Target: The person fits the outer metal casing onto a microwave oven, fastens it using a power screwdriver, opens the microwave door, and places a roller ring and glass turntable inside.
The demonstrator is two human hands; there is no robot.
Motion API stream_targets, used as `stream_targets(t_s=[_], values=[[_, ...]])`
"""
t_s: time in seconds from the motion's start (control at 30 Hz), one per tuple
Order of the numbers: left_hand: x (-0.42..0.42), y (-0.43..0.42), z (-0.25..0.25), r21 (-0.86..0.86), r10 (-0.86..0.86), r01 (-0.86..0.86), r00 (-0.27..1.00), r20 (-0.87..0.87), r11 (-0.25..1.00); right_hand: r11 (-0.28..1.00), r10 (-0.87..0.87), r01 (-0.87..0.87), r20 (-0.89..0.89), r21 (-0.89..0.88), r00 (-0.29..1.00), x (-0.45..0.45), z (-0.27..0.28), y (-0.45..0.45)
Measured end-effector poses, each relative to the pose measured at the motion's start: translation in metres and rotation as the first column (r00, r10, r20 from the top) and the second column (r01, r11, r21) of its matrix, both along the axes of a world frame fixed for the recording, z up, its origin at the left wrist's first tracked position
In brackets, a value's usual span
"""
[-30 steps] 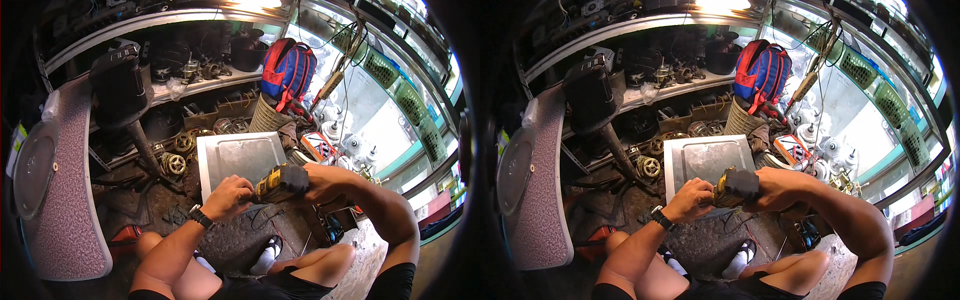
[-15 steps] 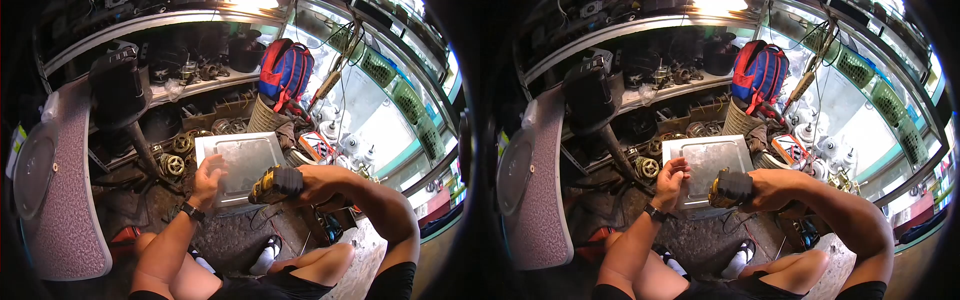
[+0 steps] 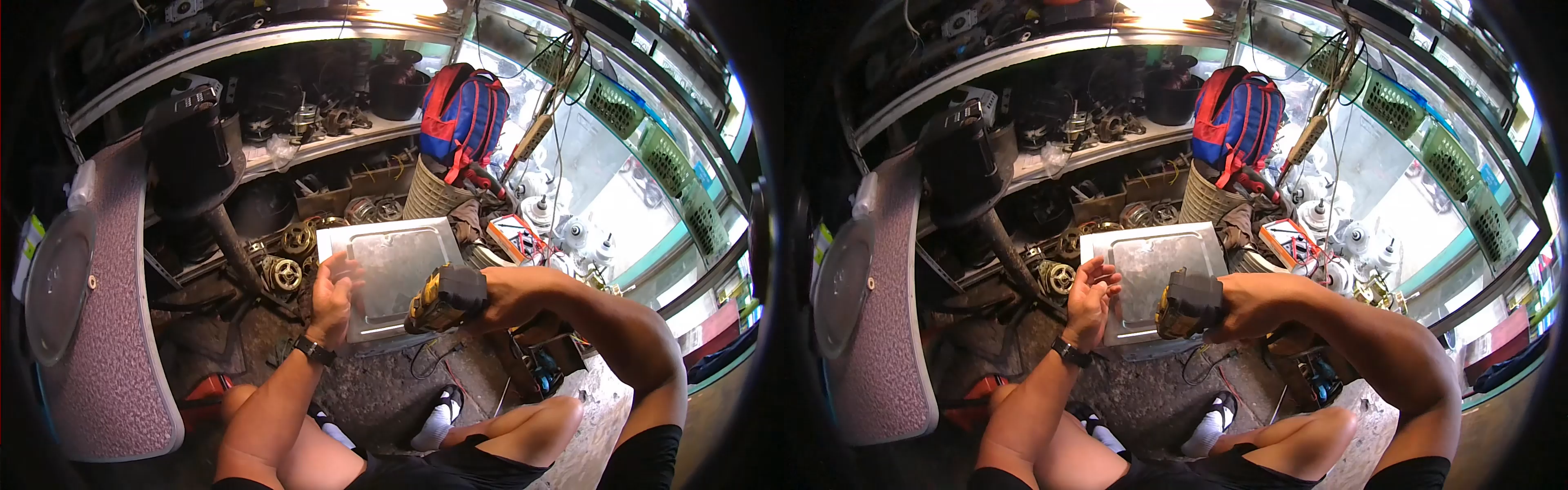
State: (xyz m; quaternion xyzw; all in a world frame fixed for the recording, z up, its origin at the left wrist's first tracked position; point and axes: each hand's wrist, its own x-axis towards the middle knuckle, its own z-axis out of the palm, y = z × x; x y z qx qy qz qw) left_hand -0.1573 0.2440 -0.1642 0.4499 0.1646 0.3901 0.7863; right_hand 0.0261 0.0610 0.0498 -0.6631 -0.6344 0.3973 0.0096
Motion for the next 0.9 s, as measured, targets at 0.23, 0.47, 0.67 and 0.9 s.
stream_targets(t_s=[0.23, 0.47, 0.67, 0.9], values=[[-0.001, -0.002, 0.003, 0.001, -0.020, 0.020, 1.000, -0.008, 1.000, 0.975, 0.147, -0.161, 0.102, 0.151, 0.984, -0.006, 0.003, 0.003], [0.000, 0.002, -0.002, 0.037, -0.019, 0.019, 1.000, 0.013, 0.999, 0.999, -0.052, 0.052, -0.008, -0.010, 0.999, 0.011, 0.013, -0.008], [-0.003, 0.001, 0.002, -0.014, -0.016, 0.017, 0.997, 0.072, 1.000, 0.976, -0.082, 0.108, -0.142, 0.187, 0.986, 0.037, 0.010, -0.083], [-0.017, 0.027, -0.009, 0.690, 0.406, -0.129, 0.878, -0.255, 0.712, 0.929, -0.368, 0.369, -0.189, -0.030, 0.911, 0.048, -0.095, -0.188]])
